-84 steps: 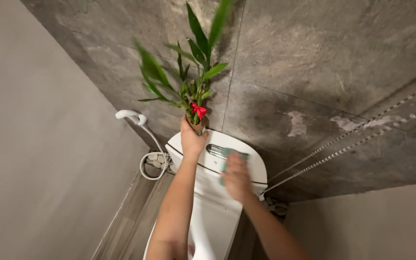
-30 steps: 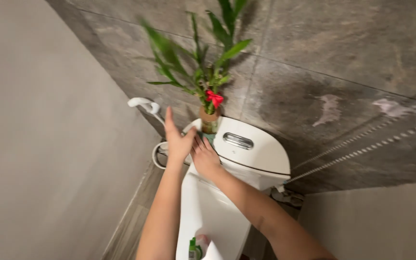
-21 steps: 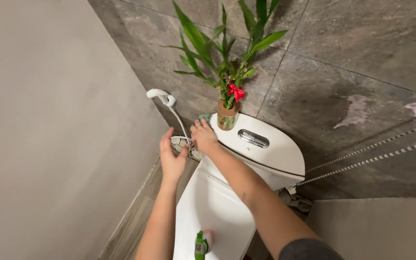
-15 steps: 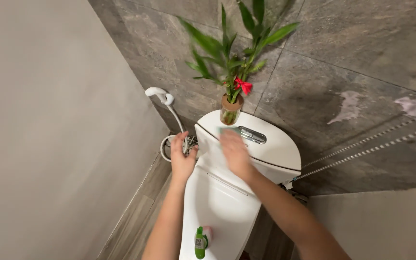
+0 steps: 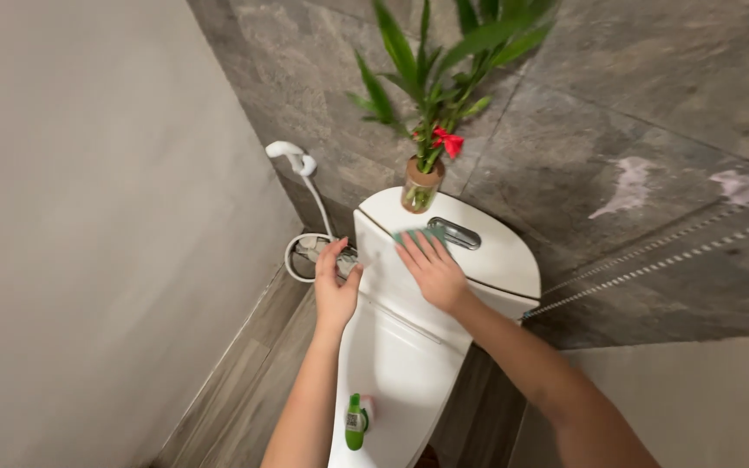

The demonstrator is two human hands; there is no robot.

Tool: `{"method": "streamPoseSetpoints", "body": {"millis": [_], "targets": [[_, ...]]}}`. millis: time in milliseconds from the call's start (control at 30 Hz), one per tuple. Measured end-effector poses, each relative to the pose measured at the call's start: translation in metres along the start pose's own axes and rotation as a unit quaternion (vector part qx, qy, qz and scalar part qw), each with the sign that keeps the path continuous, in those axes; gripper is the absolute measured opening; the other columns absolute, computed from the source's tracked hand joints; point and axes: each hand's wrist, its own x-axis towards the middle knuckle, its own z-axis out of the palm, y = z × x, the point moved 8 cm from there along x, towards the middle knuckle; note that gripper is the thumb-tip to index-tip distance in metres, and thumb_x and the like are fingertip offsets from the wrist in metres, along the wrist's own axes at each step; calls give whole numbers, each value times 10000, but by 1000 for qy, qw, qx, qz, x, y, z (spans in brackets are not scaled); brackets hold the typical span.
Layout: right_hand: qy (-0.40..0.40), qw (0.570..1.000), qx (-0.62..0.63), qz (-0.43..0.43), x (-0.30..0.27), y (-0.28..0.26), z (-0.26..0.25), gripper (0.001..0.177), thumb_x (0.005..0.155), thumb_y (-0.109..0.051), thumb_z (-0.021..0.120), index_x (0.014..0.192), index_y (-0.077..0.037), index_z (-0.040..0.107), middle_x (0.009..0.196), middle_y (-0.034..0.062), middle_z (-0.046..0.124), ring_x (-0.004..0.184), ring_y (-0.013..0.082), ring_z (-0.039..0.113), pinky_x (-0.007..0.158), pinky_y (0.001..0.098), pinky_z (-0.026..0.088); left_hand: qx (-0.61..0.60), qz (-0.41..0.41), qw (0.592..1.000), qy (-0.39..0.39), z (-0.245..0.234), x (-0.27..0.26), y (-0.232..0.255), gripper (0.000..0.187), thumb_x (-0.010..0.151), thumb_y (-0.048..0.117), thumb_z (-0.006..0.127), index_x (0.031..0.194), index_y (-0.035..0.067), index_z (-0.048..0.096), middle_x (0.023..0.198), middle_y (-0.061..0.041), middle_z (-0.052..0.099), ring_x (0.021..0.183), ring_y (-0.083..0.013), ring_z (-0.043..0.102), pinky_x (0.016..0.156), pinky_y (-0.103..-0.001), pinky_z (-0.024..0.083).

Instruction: The person sprays cleaner on the toilet tank and wipes the tank, lid, seat, and rim with a cloth. They then rinse the cloth at the sink and wipe the wall behind the toilet.

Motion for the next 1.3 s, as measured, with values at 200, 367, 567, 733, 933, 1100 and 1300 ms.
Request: {"method": "streamPoseSetpoints", "body": {"millis": [200,367,567,733,933,1100,1300], "targets": [[-49,990,-117,-59,141,-36,65,635,917,-207,494,1523,-33,422,1665,154,283,1510,360,249,1200,544,188,72,89,993,25,-41,-33,-19,528,829,38,771,1337,76,633,1445,-201,541,1348,-380,508,1103,-415,413],[-178,916,-336,-131,115,-70,164,665,970,-326,441,1493,85,466,1668,255,249,1538,396,159,1233,536,48,55,-23,996,-66,-70,-69,-75,531,799,-11,634,1309,138,624,1487,-132,530,1287,-323,588,865,-426,488],[-266,916,-266,-142,-54,-70,216,613,1013,-190,407,1565,75,393,1577,233,404,1397,343,379,1216,486,195,98,17,959,-266,-73,-167,-195,885,625,-114,618,1469,105,472,1581,-170,426,1495,-352,357,1162,-428,343],[-75,957,-265,-87,-16,-35,102,629,970,-136,407,1568,55,365,1570,179,461,1379,258,476,1203,436,272,45,-20,911,-409,-38,-266,-231,1203,588,166,958,1576,97,274,1622,-201,280,1544,-369,164,1235,-466,232],[-24,935,-350,-44,120,-65,162,653,954,-247,388,1551,14,352,1653,139,308,1534,209,277,1252,450,67,37,-7,966,-255,-9,-254,-245,909,639,360,972,1399,87,555,1394,-177,646,1304,-329,626,1090,-393,499],[-206,905,-335,-160,47,-111,336,634,1000,-293,339,1553,17,318,1651,125,288,1537,243,229,1245,499,17,92,-7,981,-168,-17,-210,-258,835,603,385,942,1288,68,583,1094,-169,750,1019,-314,743,890,-374,576],[-124,914,-359,-143,-7,-71,238,673,988,-214,399,1599,63,352,1579,158,430,1398,236,419,1244,472,137,35,32,993,-105,-31,-165,-236,849,630,345,922,1293,40,489,1119,-178,740,1037,-305,741,899,-383,562]]}}
